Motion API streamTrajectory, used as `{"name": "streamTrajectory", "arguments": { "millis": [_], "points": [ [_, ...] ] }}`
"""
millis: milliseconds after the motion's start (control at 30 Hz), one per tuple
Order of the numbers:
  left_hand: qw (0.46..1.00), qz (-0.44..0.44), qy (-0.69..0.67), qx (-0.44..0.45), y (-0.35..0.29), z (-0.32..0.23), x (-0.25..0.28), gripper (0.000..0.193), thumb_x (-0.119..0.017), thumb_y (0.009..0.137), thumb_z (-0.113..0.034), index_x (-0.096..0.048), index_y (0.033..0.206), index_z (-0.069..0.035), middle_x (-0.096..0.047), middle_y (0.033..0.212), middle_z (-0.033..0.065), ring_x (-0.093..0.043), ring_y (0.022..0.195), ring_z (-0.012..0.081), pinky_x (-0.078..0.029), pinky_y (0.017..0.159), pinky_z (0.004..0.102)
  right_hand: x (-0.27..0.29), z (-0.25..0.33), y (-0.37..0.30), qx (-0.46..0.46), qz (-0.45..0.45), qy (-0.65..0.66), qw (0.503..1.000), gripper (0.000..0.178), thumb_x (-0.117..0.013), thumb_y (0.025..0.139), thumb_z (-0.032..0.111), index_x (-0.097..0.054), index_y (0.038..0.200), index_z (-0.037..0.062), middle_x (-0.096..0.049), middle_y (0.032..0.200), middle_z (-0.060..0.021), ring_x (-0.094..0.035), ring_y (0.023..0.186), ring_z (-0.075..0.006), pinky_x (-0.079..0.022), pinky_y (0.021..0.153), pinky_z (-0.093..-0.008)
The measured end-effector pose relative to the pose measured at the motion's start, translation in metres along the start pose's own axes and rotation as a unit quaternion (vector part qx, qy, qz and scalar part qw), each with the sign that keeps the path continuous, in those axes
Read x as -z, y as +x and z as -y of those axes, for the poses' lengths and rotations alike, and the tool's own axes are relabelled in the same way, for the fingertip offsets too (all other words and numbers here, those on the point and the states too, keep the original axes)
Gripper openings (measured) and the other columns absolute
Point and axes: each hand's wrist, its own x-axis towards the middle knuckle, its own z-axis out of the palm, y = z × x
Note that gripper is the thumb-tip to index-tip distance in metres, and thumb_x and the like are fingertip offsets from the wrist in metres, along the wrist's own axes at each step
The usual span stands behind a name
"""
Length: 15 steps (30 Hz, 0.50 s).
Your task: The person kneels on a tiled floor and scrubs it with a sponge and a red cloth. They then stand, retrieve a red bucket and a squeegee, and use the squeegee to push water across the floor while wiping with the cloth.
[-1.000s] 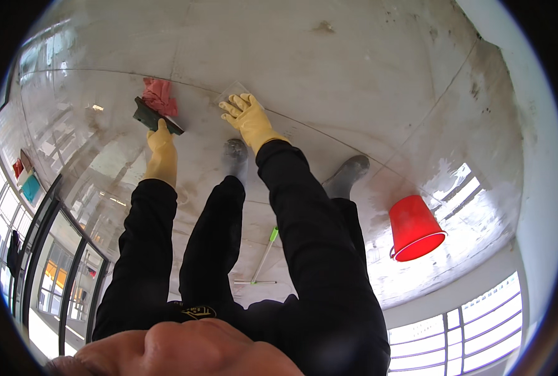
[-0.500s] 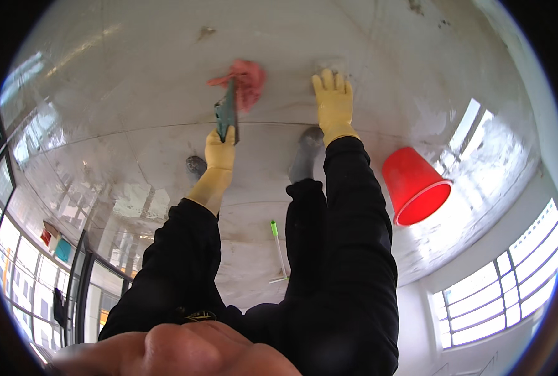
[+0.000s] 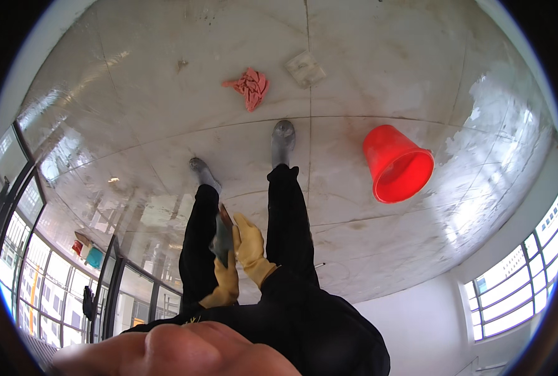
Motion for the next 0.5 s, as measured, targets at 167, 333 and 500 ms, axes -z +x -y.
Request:
{"name": "streamTrajectory", "arguments": {
  "millis": [167,333,500],
  "points": [
    [0.996,-0.026,-0.079,-0.017,-0.044,-0.016,0.015,0.045,-0.077,0.105,-0.028,-0.066,0.130,0.007,-0.076,0.110,0.0156,-0.072,0.083,0.0207,-0.059,0.079,0.0359,0.039,0.031,-0.010,-0.006,-0.019,0.053,0.998,0.027,-0.061,0.107,0.010,-0.070,0.128,-0.0040,-0.075,0.113,-0.0299,-0.070,0.107,-0.0519,-0.057,0.092,-0.0508],
    [0.988,-0.007,-0.145,-0.057,-0.019,-0.084,0.003,0.049,-0.077,0.106,-0.030,-0.063,0.133,0.009,-0.075,0.116,0.0166,-0.072,0.091,0.0209,-0.059,0.083,0.0357,0.024,0.010,0.022,0.025,-0.116,0.024,0.993,0.026,-0.063,0.109,0.014,-0.072,0.125,-0.0041,-0.075,0.113,-0.0287,-0.071,0.109,-0.0502,-0.057,0.096,-0.0501],
    [0.976,0.023,-0.200,-0.082,0.025,-0.203,0.005,0.048,-0.074,0.108,-0.024,-0.060,0.141,0.008,-0.072,0.122,0.0110,-0.070,0.106,0.0171,-0.059,0.089,0.0312,-0.023,-0.024,0.075,-0.104,-0.075,0.076,0.989,0.040,-0.069,0.110,0.022,-0.066,0.137,-0.0070,-0.071,0.132,-0.0264,-0.068,0.126,-0.0397,-0.052,0.110,-0.0449]
  ]
}}
